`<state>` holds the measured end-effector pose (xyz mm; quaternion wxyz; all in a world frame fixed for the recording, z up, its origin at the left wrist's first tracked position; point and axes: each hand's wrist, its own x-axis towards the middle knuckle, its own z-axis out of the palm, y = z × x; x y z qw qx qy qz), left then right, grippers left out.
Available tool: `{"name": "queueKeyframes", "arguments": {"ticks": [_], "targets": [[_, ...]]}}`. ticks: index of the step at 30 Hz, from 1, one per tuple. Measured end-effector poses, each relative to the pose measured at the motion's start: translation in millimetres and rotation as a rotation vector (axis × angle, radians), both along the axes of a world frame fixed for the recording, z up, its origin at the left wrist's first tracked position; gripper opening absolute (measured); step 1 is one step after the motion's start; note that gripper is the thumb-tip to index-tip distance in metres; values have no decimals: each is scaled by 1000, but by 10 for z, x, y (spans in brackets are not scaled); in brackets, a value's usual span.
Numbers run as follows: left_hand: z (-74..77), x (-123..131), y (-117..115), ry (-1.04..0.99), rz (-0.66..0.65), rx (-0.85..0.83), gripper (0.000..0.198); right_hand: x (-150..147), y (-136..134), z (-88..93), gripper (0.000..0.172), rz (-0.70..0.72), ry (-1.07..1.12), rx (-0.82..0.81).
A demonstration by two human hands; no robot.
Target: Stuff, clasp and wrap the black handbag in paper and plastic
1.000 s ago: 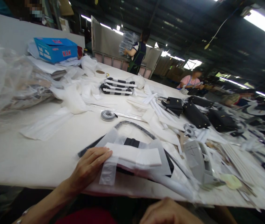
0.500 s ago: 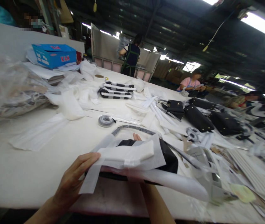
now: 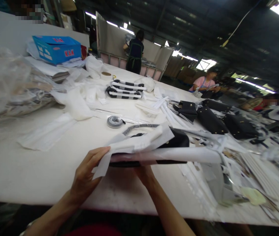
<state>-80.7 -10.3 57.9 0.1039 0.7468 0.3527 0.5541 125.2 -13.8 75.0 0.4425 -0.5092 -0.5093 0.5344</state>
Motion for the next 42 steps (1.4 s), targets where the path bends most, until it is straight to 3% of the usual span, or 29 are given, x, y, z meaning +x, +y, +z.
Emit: {"name": "queueKeyframes", "arguments": {"ticks": [4,6,11,17,25,29,31,33,35,38,40,42], "targets": [[-111,153,8,75,20,61,46,-196,-456,-134,46,-113,109,-421],[-208,231,-33,195,-16,119,43,-267,-656,-195,54,-162,216,-547],[-381,311,-186,501,-140,237,34,-325,-884,-267,55,-278,459,-600],[-378,276,-193,562,-180,256,37,-351,-959,-294,42,-311,492,-608],[-416,269,-172,563,-206,240,40,-472,-1119,-388,59,-234,462,-588],[-429,264,-175,552,-223,204,40,-540,-1164,-430,59,-209,437,-564],[-442,265,-173,541,-223,203,40,-531,-1219,-329,53,-48,342,-590],[-460,268,-169,533,-226,207,39,-468,-1290,-103,40,222,139,-621],[-477,272,-167,523,-229,210,39,-348,-1335,205,25,375,-134,-514],[-483,278,-169,513,-225,211,36,-98,-1277,588,13,179,-555,42],[-475,283,-172,513,-218,212,35,66,-1159,648,23,60,-824,423],[-464,288,-174,510,-210,223,35,190,-1013,530,41,43,-1031,668]]}}
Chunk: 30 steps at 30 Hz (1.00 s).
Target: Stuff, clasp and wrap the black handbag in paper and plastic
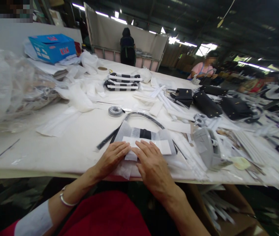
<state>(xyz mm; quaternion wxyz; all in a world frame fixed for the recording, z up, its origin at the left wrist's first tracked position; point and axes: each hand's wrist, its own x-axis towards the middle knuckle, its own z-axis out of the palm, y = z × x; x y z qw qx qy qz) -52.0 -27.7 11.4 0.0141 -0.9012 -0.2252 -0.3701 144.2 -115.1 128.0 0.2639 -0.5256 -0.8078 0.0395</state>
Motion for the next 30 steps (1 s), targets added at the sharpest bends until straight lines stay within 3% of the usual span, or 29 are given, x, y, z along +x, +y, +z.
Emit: {"name": "queueKeyframes", "arguments": {"ticks": [3,6,8,15,19,23,26,30], "targets": [[8,2,1,-9,4,19,36,75,190,-359,40,72,-108,162],[12,-2,1,-9,9,12,39,43,283,-676,29,63,-23,299],[20,-7,0,-4,14,8,42,3,297,-794,29,25,22,326],[38,-13,-14,18,10,41,36,-44,201,-837,36,29,67,303],[33,-17,-27,27,14,23,34,-40,-54,-819,40,133,62,298],[36,-24,-23,43,5,14,36,-32,-289,-918,42,229,-65,149],[31,-27,-14,50,3,19,37,-48,-296,-1035,43,181,-106,100],[25,-34,-11,65,-6,20,37,-140,-202,-1112,32,147,-34,133]]}}
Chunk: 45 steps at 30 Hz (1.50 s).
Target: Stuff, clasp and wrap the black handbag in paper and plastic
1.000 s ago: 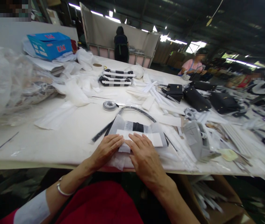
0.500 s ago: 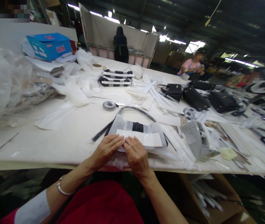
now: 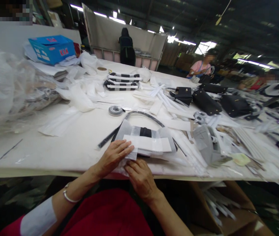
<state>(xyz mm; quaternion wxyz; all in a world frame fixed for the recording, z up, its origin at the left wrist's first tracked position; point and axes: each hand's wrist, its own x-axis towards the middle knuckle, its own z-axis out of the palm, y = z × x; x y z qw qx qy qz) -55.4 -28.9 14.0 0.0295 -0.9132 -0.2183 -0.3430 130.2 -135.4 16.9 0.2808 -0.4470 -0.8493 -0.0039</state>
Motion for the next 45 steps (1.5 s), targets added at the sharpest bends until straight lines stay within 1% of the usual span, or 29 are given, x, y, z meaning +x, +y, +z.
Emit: {"name": "queueKeyframes", "arguments": {"ticks": [3,5,11,17,20,22,25,28,33,37,42,45], "targets": [[0,-3,-2,15,3,-9,38,-93,43,9,22,-29,104,22],[-2,-3,-2,13,6,-8,38,-143,61,26,20,-49,165,12],[-20,3,-1,30,17,0,42,-204,40,32,21,-2,304,-18],[-32,16,2,32,26,5,42,-231,-70,47,22,25,339,-62],[-46,20,7,23,29,8,44,-255,-89,114,21,44,319,-50],[-53,21,7,21,28,7,43,-244,-77,184,22,45,285,-6],[-56,24,5,31,30,3,39,-158,-3,297,22,-14,242,107],[-63,32,6,27,36,16,38,-27,130,366,18,-59,231,136],[-65,38,8,15,34,19,36,95,312,350,26,-83,188,128],[0,26,3,-9,21,-17,32,83,357,344,31,-108,144,157],[89,7,-1,-55,-45,-32,33,100,432,407,23,-125,48,183],[120,-2,-19,-85,-44,-51,27,126,492,443,23,-124,-33,190]]}}
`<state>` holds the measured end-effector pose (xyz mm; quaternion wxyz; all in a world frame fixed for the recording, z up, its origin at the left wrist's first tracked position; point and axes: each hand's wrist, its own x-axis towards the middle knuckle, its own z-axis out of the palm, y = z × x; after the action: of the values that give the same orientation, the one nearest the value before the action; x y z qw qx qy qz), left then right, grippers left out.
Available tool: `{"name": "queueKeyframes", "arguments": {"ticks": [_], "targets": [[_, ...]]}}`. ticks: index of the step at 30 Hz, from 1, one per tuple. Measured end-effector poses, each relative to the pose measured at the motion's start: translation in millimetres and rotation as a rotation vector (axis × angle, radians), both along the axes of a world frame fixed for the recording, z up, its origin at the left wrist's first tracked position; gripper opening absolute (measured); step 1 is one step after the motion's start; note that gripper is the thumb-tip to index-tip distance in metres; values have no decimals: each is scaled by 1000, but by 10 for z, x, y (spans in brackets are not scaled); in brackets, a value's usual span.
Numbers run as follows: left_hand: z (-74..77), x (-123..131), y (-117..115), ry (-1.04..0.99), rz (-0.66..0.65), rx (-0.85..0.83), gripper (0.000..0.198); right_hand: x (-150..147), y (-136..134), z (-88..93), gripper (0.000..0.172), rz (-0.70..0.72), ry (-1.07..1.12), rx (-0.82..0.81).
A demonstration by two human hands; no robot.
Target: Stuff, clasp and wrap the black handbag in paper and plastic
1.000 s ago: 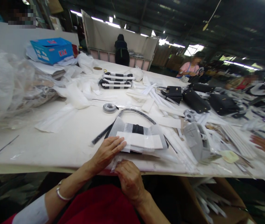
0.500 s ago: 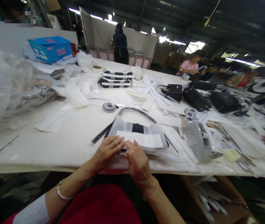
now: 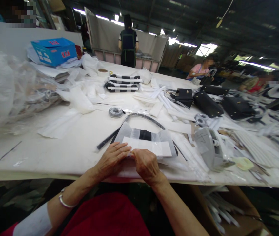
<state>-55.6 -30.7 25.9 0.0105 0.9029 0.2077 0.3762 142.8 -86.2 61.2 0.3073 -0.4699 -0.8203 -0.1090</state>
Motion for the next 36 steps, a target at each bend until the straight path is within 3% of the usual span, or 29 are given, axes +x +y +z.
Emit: {"name": "queueKeyframes", "arguments": {"ticks": [5,11,16,20,24,31,36], "targets": [[46,54,-63,-6,40,-76,35,2,63,22,27,-55,-58,36],[50,209,-122,-147,190,-326,28,3,117,75,23,-12,-85,71],[123,120,-103,-187,100,-548,13,45,95,87,17,84,-60,46],[236,122,-43,-157,120,-705,31,68,17,68,13,155,5,4],[278,230,-20,-153,251,-639,15,68,-25,89,12,180,33,-5],[201,231,-21,-162,191,-541,18,20,-73,210,11,197,-27,-21],[124,228,-17,-121,175,-398,14,-63,-292,112,20,251,20,-72]]}}
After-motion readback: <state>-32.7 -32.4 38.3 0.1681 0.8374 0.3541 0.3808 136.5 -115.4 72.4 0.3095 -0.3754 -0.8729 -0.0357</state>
